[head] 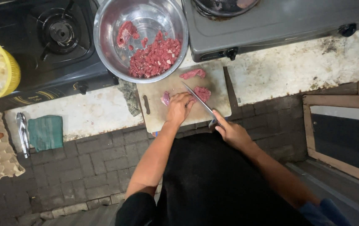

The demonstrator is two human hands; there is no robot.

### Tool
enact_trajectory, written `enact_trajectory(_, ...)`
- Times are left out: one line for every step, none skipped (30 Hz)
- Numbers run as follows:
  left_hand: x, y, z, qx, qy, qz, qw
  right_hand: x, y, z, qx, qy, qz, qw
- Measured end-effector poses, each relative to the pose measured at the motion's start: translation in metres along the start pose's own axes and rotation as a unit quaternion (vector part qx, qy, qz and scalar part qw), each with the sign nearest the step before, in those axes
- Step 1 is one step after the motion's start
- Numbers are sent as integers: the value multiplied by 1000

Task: Dicing raw meat into small pieces on a wooden cutting board using a kitchen knife.

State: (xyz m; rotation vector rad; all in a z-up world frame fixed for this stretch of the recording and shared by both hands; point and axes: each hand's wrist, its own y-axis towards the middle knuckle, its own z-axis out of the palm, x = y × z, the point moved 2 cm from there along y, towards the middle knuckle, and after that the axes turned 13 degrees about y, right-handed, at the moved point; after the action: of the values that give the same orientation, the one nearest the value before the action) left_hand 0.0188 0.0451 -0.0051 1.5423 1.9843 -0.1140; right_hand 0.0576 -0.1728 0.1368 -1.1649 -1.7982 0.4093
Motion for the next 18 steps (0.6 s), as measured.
enact_trajectory(-1, 1, 0, 0, 0, -1, 1000, -6, 1, 2, 1, -1, 0, 1000)
enact_trajectory(-1, 2, -1, -5, 4, 1, 1000, -10, 2, 4, 3, -4, 1, 1000)
enact_trajectory(-1, 2, -2, -9, 9, 3, 1000, -15, 3, 6, 6, -8, 1, 1000)
enact_trajectory(-1, 2, -3, -8, 7, 1, 1000, -14, 1, 6, 8, -9, 3, 1000)
enact_trajectory(-1, 1, -3, -12, 7, 3, 1000, -12, -1, 5, 5, -27, 3, 1000)
enact_trajectory(0, 2, -3, -17, 7, 7, 1000, -10, -3, 4, 1, -44, 2, 999)
enact_trajectory(-3, 4, -5, -15, 6, 6, 1000, -7, -3, 1, 2, -44, 4, 999)
enact_trajectory(-4, 5, -8, -12, 4, 6, 1000, -4, -3, -1, 24, -57, 16, 998)
enact_trajectory(-5, 7, -11, -9, 2, 6, 1000, -1, -3, -3, 46, -69, 28, 996)
enact_trajectory(-4, 7, -9, -8, 2, 4, 1000, -3, 2, 0, 49, -70, 28, 996)
enact_trajectory(-2, 7, -7, -7, -4, 5, 1000, -5, 7, 3, 62, -58, 31, 996)
enact_trajectory(-2, 6, -4, -3, -13, 8, 1000, -8, 10, 7, 75, -44, 37, 996)
enact_trajectory(0, 6, 0, 1, -15, 7, 1000, -7, 12, 9, 77, -43, 40, 995)
enact_trajectory(1, 5, 4, 0, -9, 11, 1000, -5, 15, 9, 60, -56, 5, 997)
enact_trajectory(2, 4, 8, -1, -4, 14, 1000, -2, 17, 10, 43, -70, -30, 996)
enact_trajectory(1, 6, 8, 0, -5, 11, 1000, -2, 22, 10, 46, -72, -28, 996)
enact_trajectory(0, 7, 6, 3, -7, 14, 1000, -1, 26, 10, 61, -28, -44, 997)
enact_trajectory(1, 11, 5, 3, -6, 18, 1000, 1, 34, 9, 74, 15, -63, 995)
